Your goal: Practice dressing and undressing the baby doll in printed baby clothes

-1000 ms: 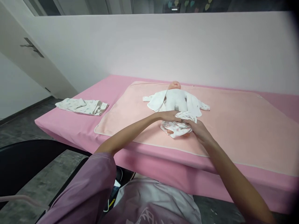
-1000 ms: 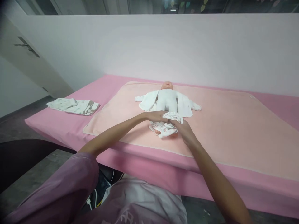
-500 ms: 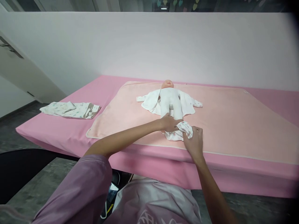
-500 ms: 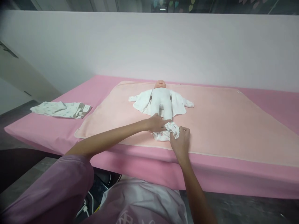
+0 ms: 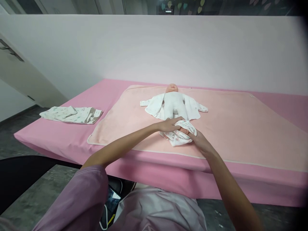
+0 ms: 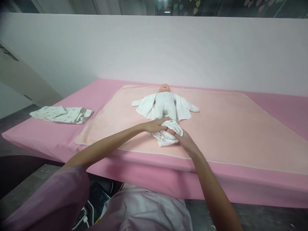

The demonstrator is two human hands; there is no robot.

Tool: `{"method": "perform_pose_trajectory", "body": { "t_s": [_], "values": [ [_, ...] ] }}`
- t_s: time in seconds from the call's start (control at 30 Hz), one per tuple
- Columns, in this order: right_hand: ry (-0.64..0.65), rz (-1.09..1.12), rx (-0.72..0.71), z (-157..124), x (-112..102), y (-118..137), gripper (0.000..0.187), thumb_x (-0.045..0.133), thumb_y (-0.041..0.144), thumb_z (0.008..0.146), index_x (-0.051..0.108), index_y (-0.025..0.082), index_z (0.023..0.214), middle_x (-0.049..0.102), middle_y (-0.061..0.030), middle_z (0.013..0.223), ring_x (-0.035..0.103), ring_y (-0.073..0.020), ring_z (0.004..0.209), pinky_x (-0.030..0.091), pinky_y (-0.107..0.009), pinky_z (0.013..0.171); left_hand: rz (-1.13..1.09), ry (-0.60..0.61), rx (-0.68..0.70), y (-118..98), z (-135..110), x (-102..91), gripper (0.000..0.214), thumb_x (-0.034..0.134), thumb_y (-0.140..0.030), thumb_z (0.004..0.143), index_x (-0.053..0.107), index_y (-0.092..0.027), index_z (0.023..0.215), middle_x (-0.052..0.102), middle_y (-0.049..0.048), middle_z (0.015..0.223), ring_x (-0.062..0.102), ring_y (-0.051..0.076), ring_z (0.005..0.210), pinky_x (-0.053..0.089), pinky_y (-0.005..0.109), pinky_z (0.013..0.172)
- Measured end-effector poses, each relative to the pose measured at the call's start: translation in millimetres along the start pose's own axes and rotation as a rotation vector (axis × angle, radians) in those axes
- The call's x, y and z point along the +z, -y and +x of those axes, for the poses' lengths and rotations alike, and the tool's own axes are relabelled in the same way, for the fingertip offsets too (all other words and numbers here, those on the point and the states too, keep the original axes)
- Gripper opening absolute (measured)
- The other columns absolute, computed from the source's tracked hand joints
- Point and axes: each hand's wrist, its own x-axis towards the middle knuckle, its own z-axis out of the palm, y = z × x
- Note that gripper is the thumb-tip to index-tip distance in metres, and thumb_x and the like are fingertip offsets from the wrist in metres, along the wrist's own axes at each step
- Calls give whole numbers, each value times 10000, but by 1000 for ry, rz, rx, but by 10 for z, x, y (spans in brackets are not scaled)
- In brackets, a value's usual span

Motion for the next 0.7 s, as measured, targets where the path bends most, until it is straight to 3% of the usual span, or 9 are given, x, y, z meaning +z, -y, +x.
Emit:
{"method": "perform_pose_trajectory", "body": {
  "t_s": [0.17,0.33,0.5,0.6,0.7],
  "values": [
    [5,-110,-42,288,-170,123,534,763,415,826,705,248,1330,747,-56,1324,668,-297,1233,503,-438,1088,-261,-68,36,42,-70,-42,452,495,-290,962,485,-221,1408,630,71,1406,616,251,1243,466,349,1082],
    [41,-199,-30,512,-287,217,325,701,328,780,743,217,1083,783,-33,1096,679,-263,1064,517,-365,938,-197,-45,-32,60,-18,-74,428,504,-314,955,552,-226,1371,674,55,1330,628,270,1205,485,363,1046],
    [60,-325,-62,543,-364,212,190,673,305,762,670,220,932,691,15,877,604,-208,865,456,-300,767,-143,-6,-76,163,46,-68,456,536,-315,928,578,-246,1377,695,42,1295,631,285,1206,487,373,1037],
    [109,-349,-149,564,-425,137,208,662,318,809,657,228,996,677,7,938,580,-206,887,453,-304,792,-221,-43,58,263,13,-40,519,550,-298,940,496,-250,1454,621,60,1426,590,271,1291,467,365,1081],
    [184,-404,-136,611,-509,80,253,671,415,879,649,235,1055,664,-4,953,572,-214,889,462,-313,793,-298,-123,175,344,-60,-3,576,570,-325,972,378,-265,1512,543,100,1503,598,244,1284,491,360,1049]
  ]
}}
